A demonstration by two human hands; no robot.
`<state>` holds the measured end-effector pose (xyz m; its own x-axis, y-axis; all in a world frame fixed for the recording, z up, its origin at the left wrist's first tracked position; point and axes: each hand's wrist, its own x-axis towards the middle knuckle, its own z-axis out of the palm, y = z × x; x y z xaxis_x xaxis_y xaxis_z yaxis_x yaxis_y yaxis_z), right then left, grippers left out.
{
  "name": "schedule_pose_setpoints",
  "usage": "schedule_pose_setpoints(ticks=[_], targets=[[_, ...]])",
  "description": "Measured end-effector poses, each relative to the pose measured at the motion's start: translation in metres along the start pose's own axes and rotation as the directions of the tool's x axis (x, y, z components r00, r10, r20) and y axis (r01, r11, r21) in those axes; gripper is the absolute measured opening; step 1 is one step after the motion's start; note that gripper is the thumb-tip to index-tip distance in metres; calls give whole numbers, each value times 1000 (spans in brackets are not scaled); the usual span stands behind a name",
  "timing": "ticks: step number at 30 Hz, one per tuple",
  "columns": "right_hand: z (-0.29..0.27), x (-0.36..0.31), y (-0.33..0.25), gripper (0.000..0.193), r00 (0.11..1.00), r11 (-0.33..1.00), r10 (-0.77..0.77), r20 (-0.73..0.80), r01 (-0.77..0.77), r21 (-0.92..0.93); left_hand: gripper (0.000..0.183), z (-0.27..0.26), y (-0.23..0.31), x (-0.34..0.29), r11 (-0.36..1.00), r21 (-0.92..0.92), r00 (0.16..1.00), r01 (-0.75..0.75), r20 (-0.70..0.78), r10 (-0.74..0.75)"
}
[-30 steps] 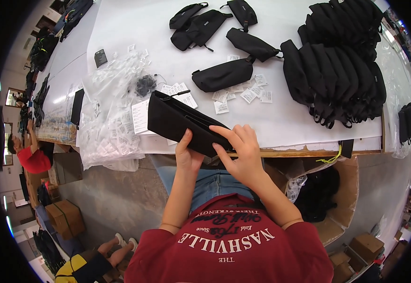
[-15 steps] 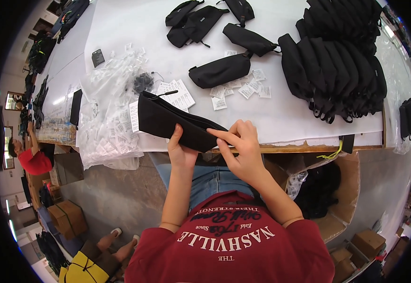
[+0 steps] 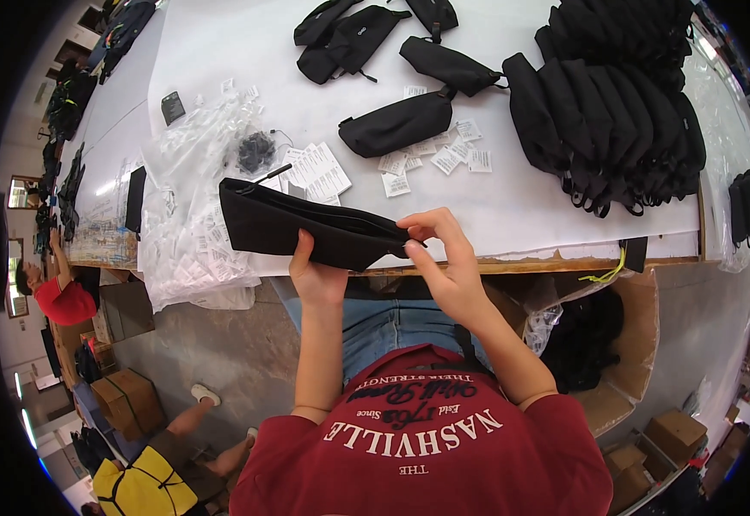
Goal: The person is assembling and organizing black gear pouches, attaching tags and checking zipper components at a workstation.
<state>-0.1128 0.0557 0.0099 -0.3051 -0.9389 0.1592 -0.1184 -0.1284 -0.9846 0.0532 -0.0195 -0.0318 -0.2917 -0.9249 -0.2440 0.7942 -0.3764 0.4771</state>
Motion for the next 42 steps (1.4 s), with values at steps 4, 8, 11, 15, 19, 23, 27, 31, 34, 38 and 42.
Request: schedule_pose_setpoints(ticks=[4, 8, 11, 15, 19, 23, 27, 31, 34, 38, 42], targets=[[0, 1, -6, 21, 999, 990, -33, 22, 36, -138, 38, -5, 1, 2, 999, 23, 999, -32, 12, 31], [-9, 3, -1, 15, 999, 990, 10, 43, -4, -143, 37, -8, 3, 3, 1000, -28, 999, -15, 39, 16], [-14, 8, -5, 15, 997, 986, -50, 50, 57, -158, 37, -12, 6, 2, 997, -43, 998, 57, 40, -56], [-20, 24, -14, 27, 953, 999, 26, 302, -16, -35, 45, 8, 5, -6, 965, -7, 965, 263, 13, -263], [2, 31, -24, 30, 988, 999, 10, 154, -18, 50, 48, 30, -1, -12, 940, 204, 936, 275, 167, -310], [2, 43, -29, 34, 986, 988, -146, -76, 140, -71, 47, 32, -4, -17, 871, 288, 888, 397, 119, -444], [-6, 41, -31, 31, 963, 971, -234, -132, 224, -86, 47, 37, -2, -18, 848, 355, 896, 395, 58, -441], [-14, 36, -27, 33, 999, 973, -46, -15, 48, 225, 46, 39, -3, -12, 849, 353, 895, 392, 66, -441], [-18, 34, -21, 36, 980, 981, -194, 49, 193, 34, 46, 40, -5, -12, 843, 371, 889, 390, 87, -450], [-19, 30, -22, 29, 990, 987, -142, 24, 143, -67, 47, 34, -5, -12, 829, 388, 882, 403, 76, -465], [-20, 34, -25, 12, 983, 968, -164, -80, 144, -205, 48, 35, -1, -14, 836, 383, 890, 393, 69, -450]])
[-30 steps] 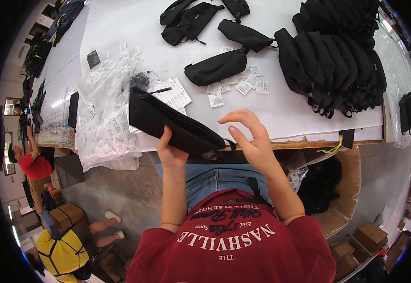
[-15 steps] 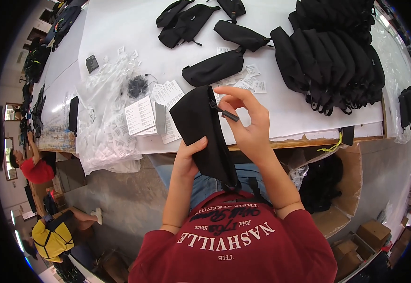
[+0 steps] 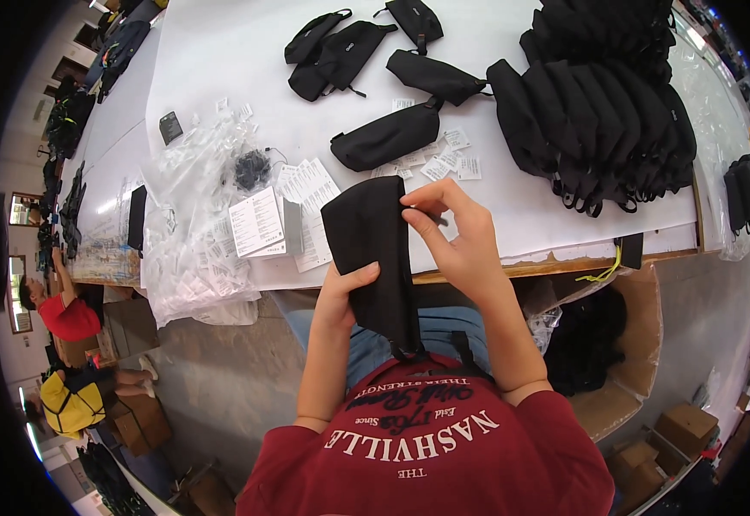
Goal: The person is assembling and organizing black gear pouches, attaching tags and checking zipper components at a workstation.
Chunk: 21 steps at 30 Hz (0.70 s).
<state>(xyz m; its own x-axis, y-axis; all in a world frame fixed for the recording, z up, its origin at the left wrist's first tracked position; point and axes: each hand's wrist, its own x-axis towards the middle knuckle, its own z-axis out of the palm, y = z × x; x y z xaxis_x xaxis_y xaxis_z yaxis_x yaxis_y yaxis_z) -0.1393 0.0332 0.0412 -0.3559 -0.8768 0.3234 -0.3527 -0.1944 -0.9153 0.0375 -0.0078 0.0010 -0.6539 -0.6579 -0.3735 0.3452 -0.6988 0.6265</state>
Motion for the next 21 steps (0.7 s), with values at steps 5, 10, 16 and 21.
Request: schedule_pose_setpoints(ticks=[5, 10, 16, 21], targets=[[-9, 8, 4, 5, 1000, 997, -21, 9, 22, -78, 47, 7, 2, 0, 996, 84, 998, -20, -62, 25], [0, -4, -12, 5, 956, 992, -85, 279, 108, -66, 42, -3, 1, 7, 988, -123, 989, -92, -123, 76], [11, -22, -20, 7, 870, 999, -46, 491, 43, 16, 32, -36, 5, 12, 930, -359, 997, -75, -54, 60], [11, -23, -19, 6, 831, 991, -127, 541, 126, 40, 27, -42, 1, 12, 893, -449, 998, -13, 45, 37]])
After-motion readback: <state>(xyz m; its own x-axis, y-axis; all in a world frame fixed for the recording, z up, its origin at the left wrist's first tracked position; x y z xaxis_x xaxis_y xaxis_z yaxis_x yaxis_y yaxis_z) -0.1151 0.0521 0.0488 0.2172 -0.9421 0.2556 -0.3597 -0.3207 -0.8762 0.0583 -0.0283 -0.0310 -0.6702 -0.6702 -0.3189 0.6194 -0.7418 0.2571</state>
